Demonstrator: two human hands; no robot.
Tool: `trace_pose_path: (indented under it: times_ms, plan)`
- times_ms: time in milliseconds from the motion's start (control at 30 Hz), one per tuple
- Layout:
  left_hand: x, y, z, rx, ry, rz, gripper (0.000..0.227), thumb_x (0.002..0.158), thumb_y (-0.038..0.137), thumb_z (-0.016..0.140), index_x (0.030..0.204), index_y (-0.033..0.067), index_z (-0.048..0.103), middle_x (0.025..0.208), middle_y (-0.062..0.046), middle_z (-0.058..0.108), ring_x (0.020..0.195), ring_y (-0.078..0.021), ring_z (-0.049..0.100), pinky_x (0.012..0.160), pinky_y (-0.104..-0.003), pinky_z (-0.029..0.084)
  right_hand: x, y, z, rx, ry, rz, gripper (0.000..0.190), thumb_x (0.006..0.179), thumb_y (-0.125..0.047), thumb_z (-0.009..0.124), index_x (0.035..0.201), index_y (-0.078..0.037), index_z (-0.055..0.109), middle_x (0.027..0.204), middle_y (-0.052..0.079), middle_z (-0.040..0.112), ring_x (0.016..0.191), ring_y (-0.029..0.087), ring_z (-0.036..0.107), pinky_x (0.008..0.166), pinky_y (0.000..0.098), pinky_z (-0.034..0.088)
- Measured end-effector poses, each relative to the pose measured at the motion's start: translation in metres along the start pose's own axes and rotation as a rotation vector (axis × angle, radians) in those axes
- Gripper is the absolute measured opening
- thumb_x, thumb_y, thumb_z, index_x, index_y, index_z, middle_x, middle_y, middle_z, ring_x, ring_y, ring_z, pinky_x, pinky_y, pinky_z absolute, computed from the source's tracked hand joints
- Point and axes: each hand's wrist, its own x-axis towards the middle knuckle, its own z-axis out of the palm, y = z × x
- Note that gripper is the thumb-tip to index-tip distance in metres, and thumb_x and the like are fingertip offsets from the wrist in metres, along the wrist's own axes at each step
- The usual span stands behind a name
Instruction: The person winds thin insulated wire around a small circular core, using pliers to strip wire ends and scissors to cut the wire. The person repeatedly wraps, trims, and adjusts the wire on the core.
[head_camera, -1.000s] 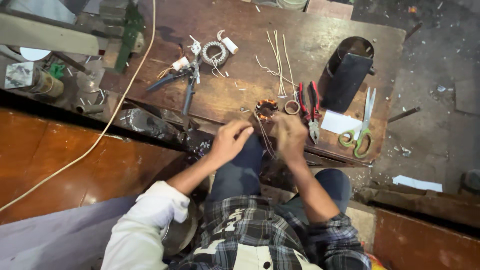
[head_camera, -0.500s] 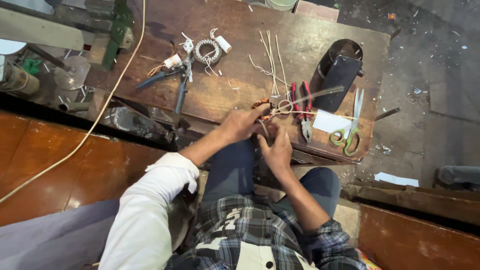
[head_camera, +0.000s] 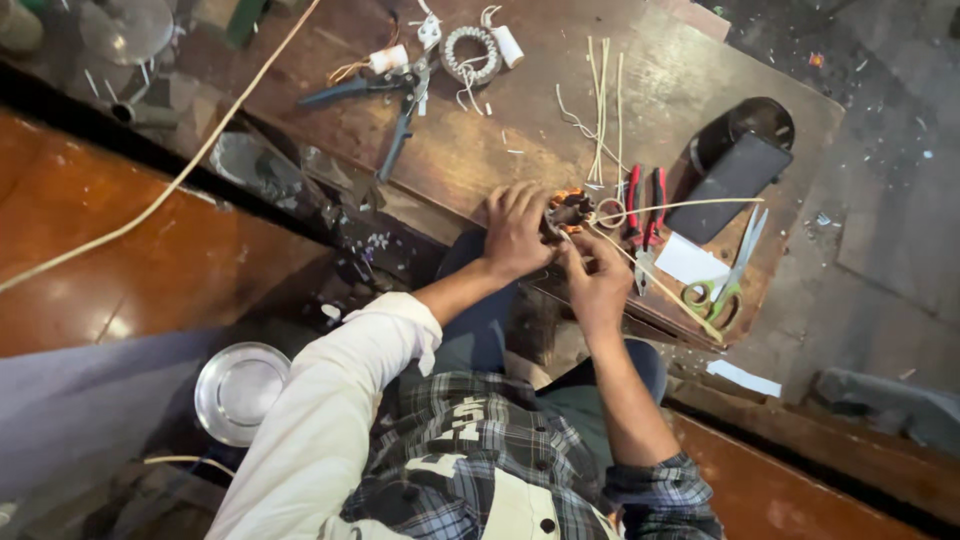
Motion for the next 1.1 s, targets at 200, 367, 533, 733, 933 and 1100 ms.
trace_pose_path:
  times_ms: [200,367,533,733,933,1100]
  plan:
    - [-0.013,-0.014,0.013,0.001,0.08,0.121,0.073,0.079,0.053,0.08,0.129,0.005,0.058,0.131,-0.012,0.06,0.129,-0.0323,0.054,0.115,-0.055,0.035,0.0,-0.006,-0.009,-0.043,-0.041,-0.043,0.018,0.092,-0.004,0.076,0.11,-0.001,0.074,0.089,0.006,0.075,0.075,0.006,0.067,0.067,0.0234,0.053]
    - [-0.026,-0.03,0.026,-0.008,0.085,0.184,0.075,0.084,0.052,0.081,0.134,0.0021,0.056,0.133,-0.014,0.058,0.126,-0.0324,0.053,0.112,-0.054,0.036,-0.007,0.0,-0.004,-0.13,-0.018,-0.09,0.017,0.093,0.005,0.074,0.11,0.001,0.076,0.079,0.005,0.065,0.067,0.007,0.052,0.061,0.0237,0.043]
    - [-0.032,-0.034,0.029,-0.04,0.079,0.17,0.078,0.077,0.043,0.085,0.135,0.0015,0.055,0.132,-0.014,0.056,0.125,-0.0327,0.053,0.111,-0.053,0.037,-0.007,-0.005,0.004,-0.104,0.02,-0.117,0.009,0.095,0.004,0.076,0.103,0.002,0.073,0.089,0.004,0.069,0.071,0.005,0.049,0.062,0.0221,0.04]
    - [-0.031,-0.032,0.025,-0.077,0.087,0.154,0.079,0.074,0.038,0.088,0.135,0.0022,0.053,0.133,-0.013,0.055,0.126,-0.0307,0.053,0.112,-0.052,0.036,-0.004,-0.013,0.004,-0.323,-0.028,-0.443,0.015,0.099,0.003,0.075,0.113,0.0,0.07,0.106,0.014,0.071,0.09,0.025,0.07,0.077,0.0327,0.056]
    - [-0.019,-0.024,0.018,-0.216,0.051,0.162,0.084,0.07,0.035,0.093,0.135,0.0006,0.051,0.136,-0.015,0.051,0.127,-0.0318,0.053,0.113,-0.054,0.035,0.009,-0.019,-0.012,-0.5,-0.099,-0.476,0.012,0.099,-0.002,0.076,0.111,-0.003,0.073,0.106,0.016,0.072,0.091,0.031,0.072,0.081,0.0361,0.057]
    - [-0.008,-0.027,0.015,-0.199,-0.036,0.248,0.087,0.07,0.029,0.094,0.139,-0.0021,0.05,0.14,-0.017,0.05,0.128,-0.0345,0.053,0.115,-0.052,0.038,0.028,-0.016,-0.022,-0.384,-0.199,-0.414,0.009,0.098,-0.003,0.079,0.104,-0.001,0.071,0.095,0.013,0.071,0.082,0.024,0.068,0.075,0.0338,0.054]
